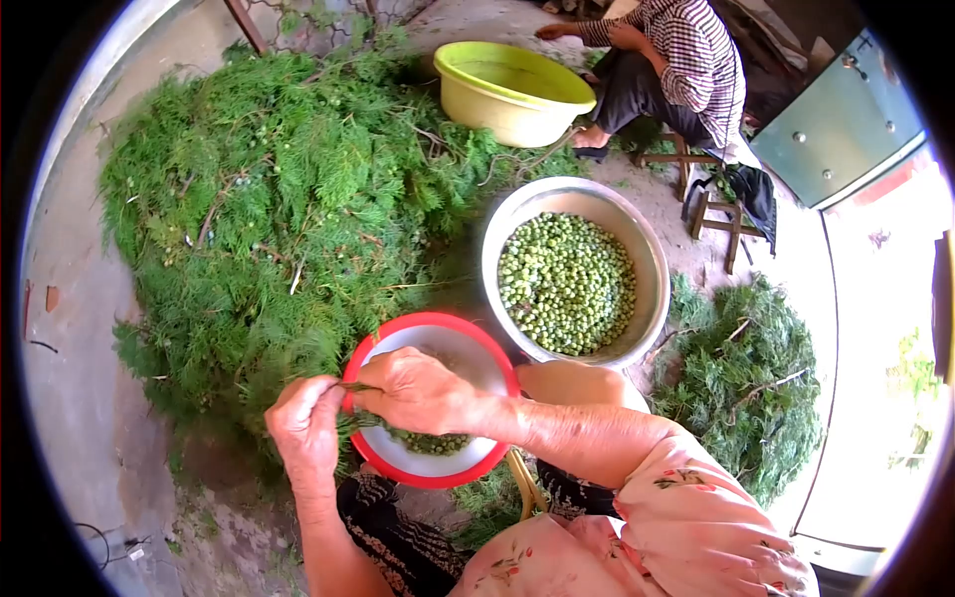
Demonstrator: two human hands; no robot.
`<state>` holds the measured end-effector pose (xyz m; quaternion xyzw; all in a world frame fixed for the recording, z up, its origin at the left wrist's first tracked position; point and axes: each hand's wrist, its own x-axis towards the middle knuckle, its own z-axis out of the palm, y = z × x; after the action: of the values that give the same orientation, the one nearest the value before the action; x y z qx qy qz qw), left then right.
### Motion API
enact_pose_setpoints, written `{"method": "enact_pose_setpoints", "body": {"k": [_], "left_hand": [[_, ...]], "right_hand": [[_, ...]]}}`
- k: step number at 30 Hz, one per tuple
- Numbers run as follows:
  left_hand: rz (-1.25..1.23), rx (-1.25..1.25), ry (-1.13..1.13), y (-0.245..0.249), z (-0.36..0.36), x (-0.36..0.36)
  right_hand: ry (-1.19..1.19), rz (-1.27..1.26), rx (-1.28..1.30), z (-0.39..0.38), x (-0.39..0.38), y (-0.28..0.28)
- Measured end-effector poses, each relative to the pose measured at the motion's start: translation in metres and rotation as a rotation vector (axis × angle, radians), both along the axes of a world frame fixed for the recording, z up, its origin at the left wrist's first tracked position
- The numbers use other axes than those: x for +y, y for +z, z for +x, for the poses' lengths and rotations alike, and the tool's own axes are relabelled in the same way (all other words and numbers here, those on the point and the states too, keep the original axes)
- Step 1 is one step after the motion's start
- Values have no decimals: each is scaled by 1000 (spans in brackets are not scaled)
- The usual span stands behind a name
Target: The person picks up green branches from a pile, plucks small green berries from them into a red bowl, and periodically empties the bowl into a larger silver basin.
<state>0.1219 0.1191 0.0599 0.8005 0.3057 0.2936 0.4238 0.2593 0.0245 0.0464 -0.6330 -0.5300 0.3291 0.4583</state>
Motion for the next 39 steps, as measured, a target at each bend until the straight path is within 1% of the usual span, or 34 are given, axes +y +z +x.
{"method": "enact_pose_setpoints", "body": {"k": [2,5,6,9,11,13,14,15,16,19,22,25,27,29,32,35,38,39], "left_hand": [[81,3,2,-2,0,1],[154,12,-20,-4,3,1],[174,13,-28,-5,2,1],[225,5,-47,-6,4,-3],[149,-11,-55,-2,5,-3],[178,-14,-61,0,4,-5],[233,12,-57,1,6,-5],[208,9,-50,-2,4,-5],[236,23,-60,-2,3,-4],[274,46,-78,-2,2,-3],[277,5,-48,-1,0,0],[257,-21,-22,-4,-1,-1],[267,2,-9,-3,-3,-2],[261,-15,-11,-2,-3,-2],[259,-3,-24,-2,-6,-1],[270,-24,-16,-4,-7,-2],[261,-30,-9,-2,-6,-6],[249,-21,-6,-1,-7,-6]], "right_hand": [[-43,29,73,-4,0,-3],[-75,-37,167,-8,-6,-2],[5,25,102,-4,-10,-2],[-87,-154,255,-5,-16,6],[-29,-164,280,-2,-19,7],[9,-109,126,-5,-23,8],[29,-117,122,-3,-25,11],[46,-123,113,0,-25,16],[-5,-247,216,0,-23,17],[-20,-190,269,-3,-25,16],[4,-337,299,5,-24,33],[53,-81,94,-1,-29,21],[21,-168,210,-2,-28,22],[2,-530,540,1,-26,38],[6,-586,579,1,-29,42],[-19,-546,580,-2,-33,31],[27,-280,470,-1,-38,28],[23,-307,469,0,-38,33]]}}
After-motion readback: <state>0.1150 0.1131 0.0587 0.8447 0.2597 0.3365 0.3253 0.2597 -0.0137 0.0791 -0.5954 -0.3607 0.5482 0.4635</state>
